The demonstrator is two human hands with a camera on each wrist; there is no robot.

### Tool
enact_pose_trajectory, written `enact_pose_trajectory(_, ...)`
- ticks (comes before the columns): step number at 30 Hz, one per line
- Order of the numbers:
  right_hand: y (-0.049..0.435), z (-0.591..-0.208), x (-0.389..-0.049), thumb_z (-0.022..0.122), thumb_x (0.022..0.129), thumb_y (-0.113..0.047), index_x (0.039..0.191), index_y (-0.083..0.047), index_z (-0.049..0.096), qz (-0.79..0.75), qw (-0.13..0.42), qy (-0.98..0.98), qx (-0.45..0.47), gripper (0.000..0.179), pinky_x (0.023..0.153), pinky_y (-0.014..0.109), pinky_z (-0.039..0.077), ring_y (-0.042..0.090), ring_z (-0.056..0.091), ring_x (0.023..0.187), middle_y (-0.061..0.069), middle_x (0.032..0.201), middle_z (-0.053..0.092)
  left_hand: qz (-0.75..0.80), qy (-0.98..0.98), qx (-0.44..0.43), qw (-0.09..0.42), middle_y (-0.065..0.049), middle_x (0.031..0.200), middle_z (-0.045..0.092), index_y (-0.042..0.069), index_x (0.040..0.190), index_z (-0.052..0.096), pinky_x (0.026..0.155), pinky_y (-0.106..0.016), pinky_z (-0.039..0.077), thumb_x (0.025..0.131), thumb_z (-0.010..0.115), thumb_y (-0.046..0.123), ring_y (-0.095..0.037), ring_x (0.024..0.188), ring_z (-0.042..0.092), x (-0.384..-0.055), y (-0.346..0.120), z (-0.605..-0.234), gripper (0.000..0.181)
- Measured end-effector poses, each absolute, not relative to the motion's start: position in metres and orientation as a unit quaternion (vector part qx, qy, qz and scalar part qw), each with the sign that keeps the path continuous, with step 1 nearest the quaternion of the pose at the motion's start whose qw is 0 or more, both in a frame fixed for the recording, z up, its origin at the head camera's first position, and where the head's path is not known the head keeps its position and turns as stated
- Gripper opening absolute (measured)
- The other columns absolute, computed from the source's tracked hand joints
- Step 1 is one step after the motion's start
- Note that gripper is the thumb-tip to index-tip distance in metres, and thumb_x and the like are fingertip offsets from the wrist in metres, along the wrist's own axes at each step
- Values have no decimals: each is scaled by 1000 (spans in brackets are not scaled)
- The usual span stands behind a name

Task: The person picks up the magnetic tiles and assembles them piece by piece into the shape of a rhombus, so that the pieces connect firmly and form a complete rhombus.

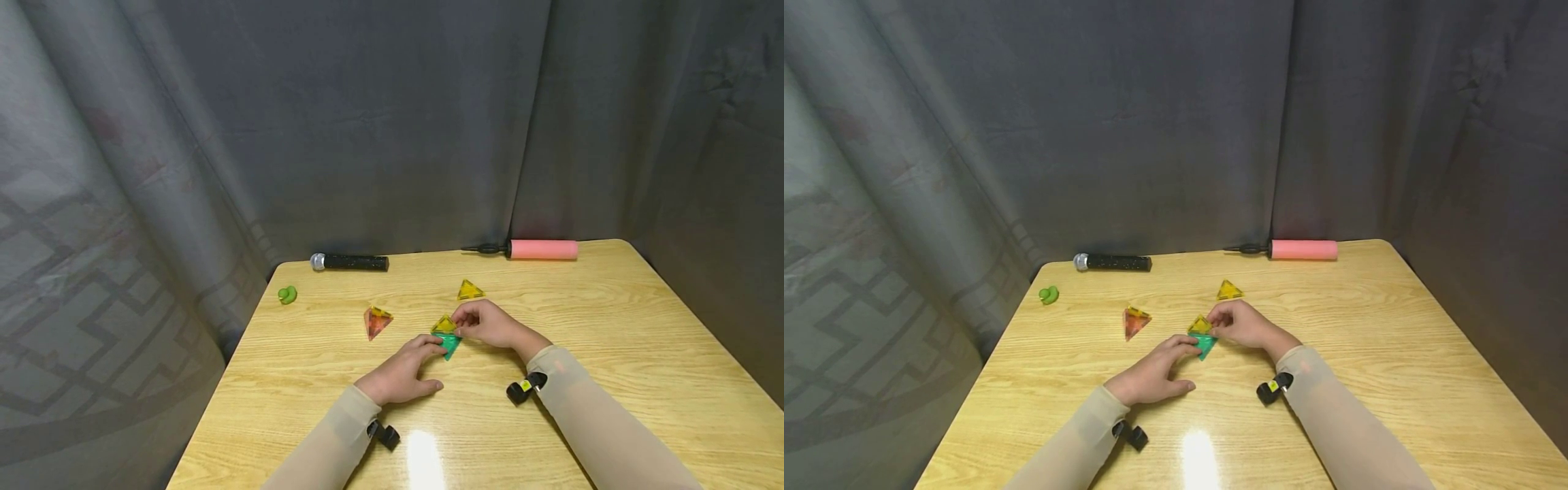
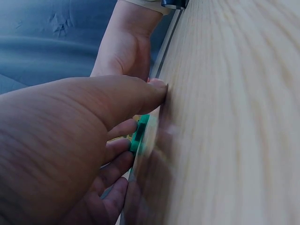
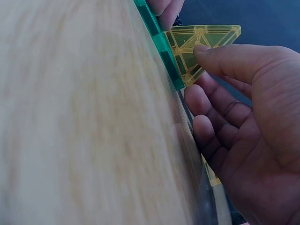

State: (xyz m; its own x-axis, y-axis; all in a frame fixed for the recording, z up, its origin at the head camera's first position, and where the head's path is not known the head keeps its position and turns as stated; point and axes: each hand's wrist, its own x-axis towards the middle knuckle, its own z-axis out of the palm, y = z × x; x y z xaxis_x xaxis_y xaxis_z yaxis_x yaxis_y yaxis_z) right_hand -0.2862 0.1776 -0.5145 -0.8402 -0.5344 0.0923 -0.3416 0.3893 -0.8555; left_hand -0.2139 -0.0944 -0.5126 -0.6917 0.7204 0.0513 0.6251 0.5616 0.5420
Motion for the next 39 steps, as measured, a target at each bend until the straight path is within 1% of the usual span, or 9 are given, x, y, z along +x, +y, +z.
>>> enact_pose_trajectory(11, 183, -510, -286, 78, 96, -11, 113, -10, 76, -486, 95, 828, -265, 17, 74, 30, 55, 23, 64, 85, 5, 96, 70, 272, 881, 376, 93, 2, 160, 39, 16, 154, 52, 119, -39, 38, 98, 76, 32, -19, 148, 37, -214, -95, -511, 63)
enact_pose_trajectory(15, 186, -507, -289, 75, 99, -16, 113, -11, 77, -474, 77, 839, -255, 15, 75, 31, 53, 22, 62, 86, 3, 96, 69, 271, 882, 373, 93, 3, 160, 39, 16, 153, 52, 119, -39, 38, 98, 76, 32, -18, 148, 38, -214, -95, -511, 62)
enact_pose_trajectory(19, 190, -503, -291, 72, 102, -21, 116, -9, 77, -467, 59, 849, -241, 19, 77, 32, 52, 21, 61, 88, 1, 99, 69, 277, 881, 373, 93, 3, 160, 40, 15, 152, 54, 119, -40, 39, 98, 77, 30, -18, 148, 39, -214, -95, -510, 60)
enact_pose_trajectory(24, 196, -501, -297, 71, 102, -19, 117, -6, 76, -461, 43, 859, -219, 20, 77, 31, 52, 20, 62, 88, 1, 100, 71, 277, 880, 375, 89, 3, 158, 42, 16, 150, 55, 118, -38, 39, 98, 77, 31, -17, 147, 40, -215, -95, -512, 59)
enact_pose_trajectory(32, 207, -493, -306, 74, 100, -14, 112, -3, 76, -456, 14, 870, -188, 16, 72, 33, 51, 22, 60, 86, 3, 96, 69, 278, 880, 376, 83, 3, 156, 43, 16, 149, 57, 118, -37, 40, 98, 77, 31, -17, 145, 41, -216, -95, -515, 57)
enact_pose_trajectory(36, 212, -488, -311, 73, 100, -13, 114, -3, 75, -451, 5, 874, -178, 17, 74, 36, 52, 24, 61, 90, 5, 102, 70, 280, 880, 375, 81, 4, 156, 44, 16, 148, 57, 118, -37, 40, 98, 76, 31, -16, 145, 41, -216, -95, -514, 56)
enact_pose_trajectory(39, 214, -485, -315, 73, 100, -14, 115, -4, 75, -447, 6, 879, -164, 19, 75, 38, 53, 26, 61, 93, 6, 106, 70, 282, 880, 374, 80, 3, 156, 44, 16, 148, 58, 118, -36, 40, 98, 76, 30, -16, 145, 41, -215, -96, -513, 55)
